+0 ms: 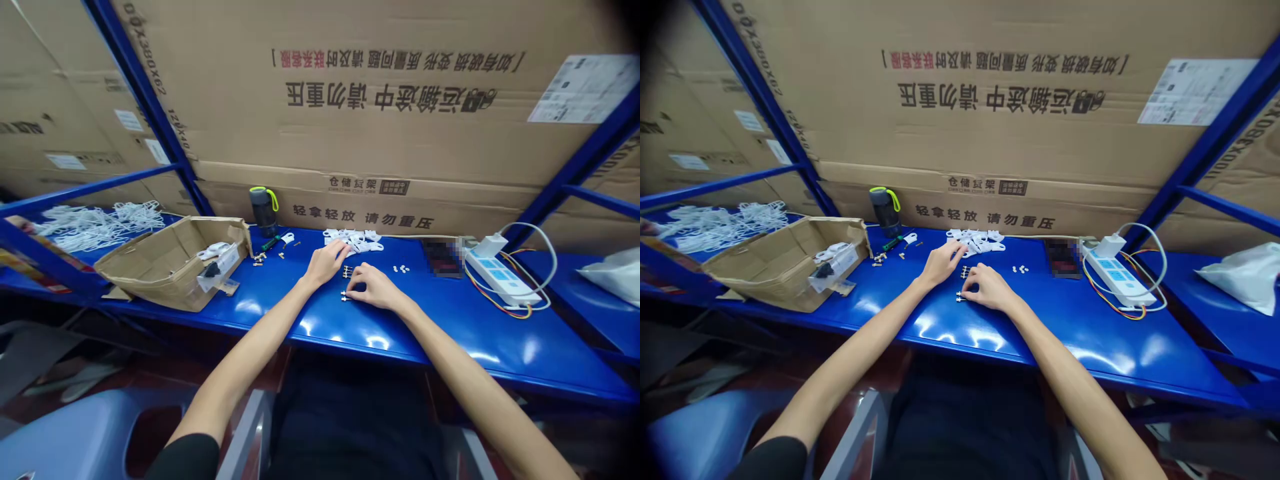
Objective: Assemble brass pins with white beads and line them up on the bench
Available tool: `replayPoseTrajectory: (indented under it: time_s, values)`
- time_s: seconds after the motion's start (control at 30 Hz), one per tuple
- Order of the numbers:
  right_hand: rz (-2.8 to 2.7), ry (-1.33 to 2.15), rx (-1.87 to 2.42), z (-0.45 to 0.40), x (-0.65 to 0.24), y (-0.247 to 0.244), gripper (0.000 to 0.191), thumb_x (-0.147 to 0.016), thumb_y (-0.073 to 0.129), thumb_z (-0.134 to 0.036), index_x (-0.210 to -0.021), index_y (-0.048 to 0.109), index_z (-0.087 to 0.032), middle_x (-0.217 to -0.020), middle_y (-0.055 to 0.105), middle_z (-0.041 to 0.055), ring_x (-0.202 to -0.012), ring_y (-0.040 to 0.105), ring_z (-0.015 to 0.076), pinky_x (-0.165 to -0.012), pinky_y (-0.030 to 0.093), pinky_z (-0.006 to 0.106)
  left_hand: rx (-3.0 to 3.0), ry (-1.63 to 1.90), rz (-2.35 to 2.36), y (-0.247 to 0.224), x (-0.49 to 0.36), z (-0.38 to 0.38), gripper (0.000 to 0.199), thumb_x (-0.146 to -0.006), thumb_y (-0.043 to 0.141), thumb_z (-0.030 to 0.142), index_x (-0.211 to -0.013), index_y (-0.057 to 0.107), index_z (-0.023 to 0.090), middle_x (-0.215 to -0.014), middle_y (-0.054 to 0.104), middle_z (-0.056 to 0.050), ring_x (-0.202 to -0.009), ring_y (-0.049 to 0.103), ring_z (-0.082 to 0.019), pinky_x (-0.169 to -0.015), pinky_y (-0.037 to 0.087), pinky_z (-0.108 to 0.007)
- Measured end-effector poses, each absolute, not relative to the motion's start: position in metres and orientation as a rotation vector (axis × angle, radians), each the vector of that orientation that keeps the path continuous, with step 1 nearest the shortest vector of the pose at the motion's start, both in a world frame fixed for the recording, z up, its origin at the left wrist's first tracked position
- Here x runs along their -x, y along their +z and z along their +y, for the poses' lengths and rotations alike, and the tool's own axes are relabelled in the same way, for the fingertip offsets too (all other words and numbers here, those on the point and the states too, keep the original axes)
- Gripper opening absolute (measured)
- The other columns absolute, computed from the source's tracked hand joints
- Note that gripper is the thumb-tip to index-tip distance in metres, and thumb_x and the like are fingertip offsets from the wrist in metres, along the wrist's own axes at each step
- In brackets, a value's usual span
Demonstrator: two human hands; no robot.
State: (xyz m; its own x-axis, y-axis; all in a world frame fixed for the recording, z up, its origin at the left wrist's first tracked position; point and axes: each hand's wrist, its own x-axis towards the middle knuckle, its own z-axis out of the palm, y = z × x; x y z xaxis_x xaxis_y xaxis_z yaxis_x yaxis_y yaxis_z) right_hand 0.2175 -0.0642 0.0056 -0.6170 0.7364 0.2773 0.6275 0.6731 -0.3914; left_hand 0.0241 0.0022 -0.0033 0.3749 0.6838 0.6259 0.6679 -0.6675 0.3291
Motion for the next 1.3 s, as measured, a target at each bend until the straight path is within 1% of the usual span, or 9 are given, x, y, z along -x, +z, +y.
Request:
replayPoseTrajectory:
  time_s: [0.23, 0.43, 0.5, 0.57, 0.67, 0.77, 0.87, 1.07, 1.3]
  values:
    - [-2.492, 0.336, 1.057, -0.064, -0.221, 0.006, 0.010, -0.092, 0.076, -0.031, -0.089, 0.084, -0.026, -0.095, 0.073, 0.0055, -0.094, 0.059, 0.0231, -0.088, 0.046, 0.037, -2.561, 1.175, 1.294, -0.004, -0.023, 0.004, 0.036, -0.110, 0.042, 0.043, -0.106, 0.070, 0.022, -0.104, 0.073, -0.004, -0.096, 0.070, -0.019, -0.080, 0.052, -0.026]
    - [-2.420, 0.372, 1.095, -0.056, -0.229, 0.006, 0.017, -0.094, 0.072, -0.039, -0.090, 0.083, -0.026, -0.099, 0.075, 0.0047, -0.096, 0.060, 0.0235, -0.091, 0.043, 0.038, -2.515, 1.160, 1.350, -0.003, -0.017, 0.009, 0.030, -0.109, 0.046, 0.041, -0.110, 0.070, 0.024, -0.109, 0.074, -0.003, -0.101, 0.070, -0.020, -0.082, 0.052, -0.027]
    - [-2.278, 0.311, 1.228, -0.050, -0.238, 0.007, 0.022, -0.097, 0.067, -0.038, -0.089, 0.081, -0.024, -0.095, 0.075, 0.0055, -0.095, 0.061, 0.0238, -0.089, 0.044, 0.037, -2.506, 1.115, 1.424, -0.001, -0.013, 0.011, 0.027, -0.108, 0.048, 0.039, -0.110, 0.070, 0.024, -0.112, 0.074, -0.003, -0.102, 0.070, -0.021, -0.081, 0.052, -0.027]
    - [-2.100, 0.175, 1.428, -0.043, -0.252, 0.008, 0.027, -0.099, 0.061, -0.037, -0.089, 0.080, -0.022, -0.092, 0.074, 0.0070, -0.094, 0.061, 0.0247, -0.086, 0.045, 0.035, -2.525, 1.013, 1.524, -0.001, -0.007, 0.014, 0.025, -0.107, 0.050, 0.037, -0.109, 0.071, 0.023, -0.114, 0.073, -0.005, -0.102, 0.070, -0.022, -0.079, 0.052, -0.027]
    - [-1.971, -0.039, 1.700, -0.036, -0.275, 0.009, 0.028, -0.100, 0.055, -0.034, -0.094, 0.080, -0.021, -0.094, 0.073, 0.0093, -0.095, 0.060, 0.0260, -0.084, 0.044, 0.034, -2.589, 0.808, 1.610, -0.001, 0.000, 0.016, 0.021, -0.105, 0.055, 0.034, -0.109, 0.072, 0.022, -0.117, 0.072, -0.007, -0.101, 0.071, -0.023, -0.077, 0.052, -0.028]
    - [-2.045, -0.098, 1.868, -0.035, -0.292, 0.009, 0.023, -0.098, 0.060, -0.032, -0.103, 0.081, -0.023, -0.102, 0.072, 0.0110, -0.102, 0.060, 0.0277, -0.086, 0.043, 0.035, -2.632, 0.688, 1.607, -0.001, 0.005, 0.017, 0.018, -0.100, 0.064, 0.031, -0.113, 0.072, 0.022, -0.121, 0.070, -0.008, -0.106, 0.070, -0.025, -0.079, 0.053, -0.029]
    - [-2.099, -0.090, 1.972, -0.036, -0.299, 0.008, 0.024, -0.095, 0.064, -0.032, -0.112, 0.080, -0.025, -0.112, 0.071, 0.0121, -0.110, 0.059, 0.0292, -0.089, 0.043, 0.036, -2.619, 0.642, 1.642, 0.001, 0.007, 0.017, 0.022, -0.096, 0.070, 0.033, -0.115, 0.073, 0.023, -0.122, 0.069, -0.009, -0.109, 0.069, -0.026, -0.081, 0.054, -0.029]
    - [-2.111, -0.116, 2.041, -0.036, -0.300, 0.007, 0.024, -0.097, 0.063, -0.033, -0.111, 0.081, -0.024, -0.116, 0.074, 0.0134, -0.113, 0.061, 0.0304, -0.089, 0.045, 0.038, -2.575, 0.556, 1.727, 0.005, 0.010, 0.019, 0.024, -0.097, 0.068, 0.034, -0.118, 0.076, 0.026, -0.119, 0.071, -0.008, -0.104, 0.070, -0.026, -0.080, 0.053, -0.030]
    - [-2.082, -0.066, 2.065, -0.035, -0.302, 0.006, 0.021, -0.096, 0.063, -0.028, -0.106, 0.082, -0.022, -0.112, 0.078, 0.0122, -0.113, 0.064, 0.0310, -0.088, 0.045, 0.037, -2.550, 0.581, 1.718, 0.006, 0.011, 0.018, 0.021, -0.099, 0.063, 0.031, -0.111, 0.080, 0.027, -0.115, 0.073, -0.008, -0.098, 0.070, -0.025, -0.079, 0.052, -0.030]
